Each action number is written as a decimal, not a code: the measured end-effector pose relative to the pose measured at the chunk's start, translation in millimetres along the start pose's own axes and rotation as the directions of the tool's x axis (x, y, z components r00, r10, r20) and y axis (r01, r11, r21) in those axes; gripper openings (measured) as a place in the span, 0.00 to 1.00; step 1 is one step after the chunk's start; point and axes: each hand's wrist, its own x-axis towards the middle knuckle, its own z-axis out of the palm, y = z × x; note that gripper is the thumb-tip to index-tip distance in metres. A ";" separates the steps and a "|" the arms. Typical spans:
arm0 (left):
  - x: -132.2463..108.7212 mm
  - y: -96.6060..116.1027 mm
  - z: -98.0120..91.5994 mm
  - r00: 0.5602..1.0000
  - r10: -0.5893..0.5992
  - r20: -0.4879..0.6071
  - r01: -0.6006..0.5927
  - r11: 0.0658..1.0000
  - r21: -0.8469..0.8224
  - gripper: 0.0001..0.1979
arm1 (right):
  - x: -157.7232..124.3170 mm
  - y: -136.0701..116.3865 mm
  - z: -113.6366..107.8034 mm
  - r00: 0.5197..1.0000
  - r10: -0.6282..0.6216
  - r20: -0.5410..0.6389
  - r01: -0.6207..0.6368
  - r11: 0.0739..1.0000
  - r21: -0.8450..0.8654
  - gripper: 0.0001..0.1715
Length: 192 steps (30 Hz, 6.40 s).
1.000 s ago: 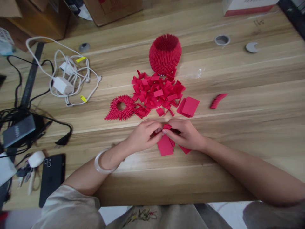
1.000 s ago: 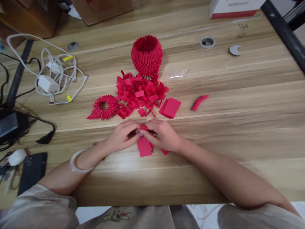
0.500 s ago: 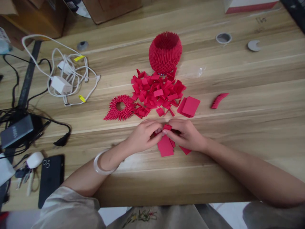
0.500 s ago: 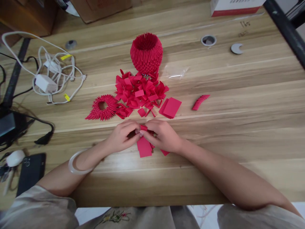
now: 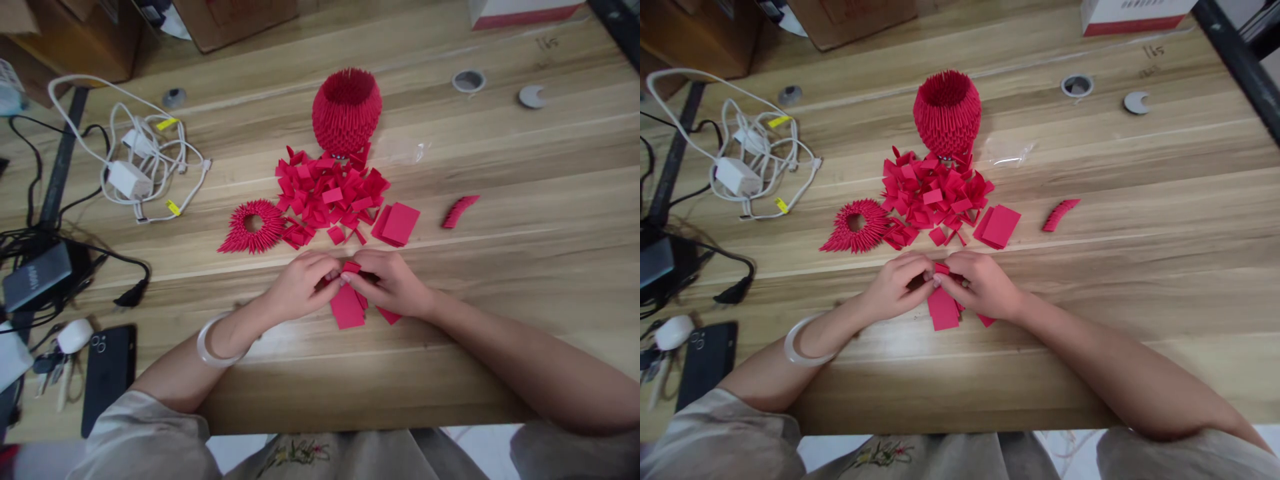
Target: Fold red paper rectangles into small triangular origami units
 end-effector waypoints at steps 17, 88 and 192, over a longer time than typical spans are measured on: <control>0.1 0.1 -0.2 1.000 -0.001 -0.005 0.001 1.000 -0.004 0.07 | 0.2 -0.3 0.2 1.000 -0.005 -0.006 0.005 1.000 0.007 0.17; -0.2 1.8 -1.4 1.000 0.002 -0.003 -0.002 1.000 0.031 0.08 | 0.5 -1.6 0.0 1.000 -0.025 -0.016 0.026 1.000 0.007 0.16; -0.1 -0.1 0.8 1.000 0.021 -0.019 -0.021 1.000 0.010 0.08 | -1.5 0.9 1.3 1.000 0.003 -0.011 -0.003 1.000 0.026 0.18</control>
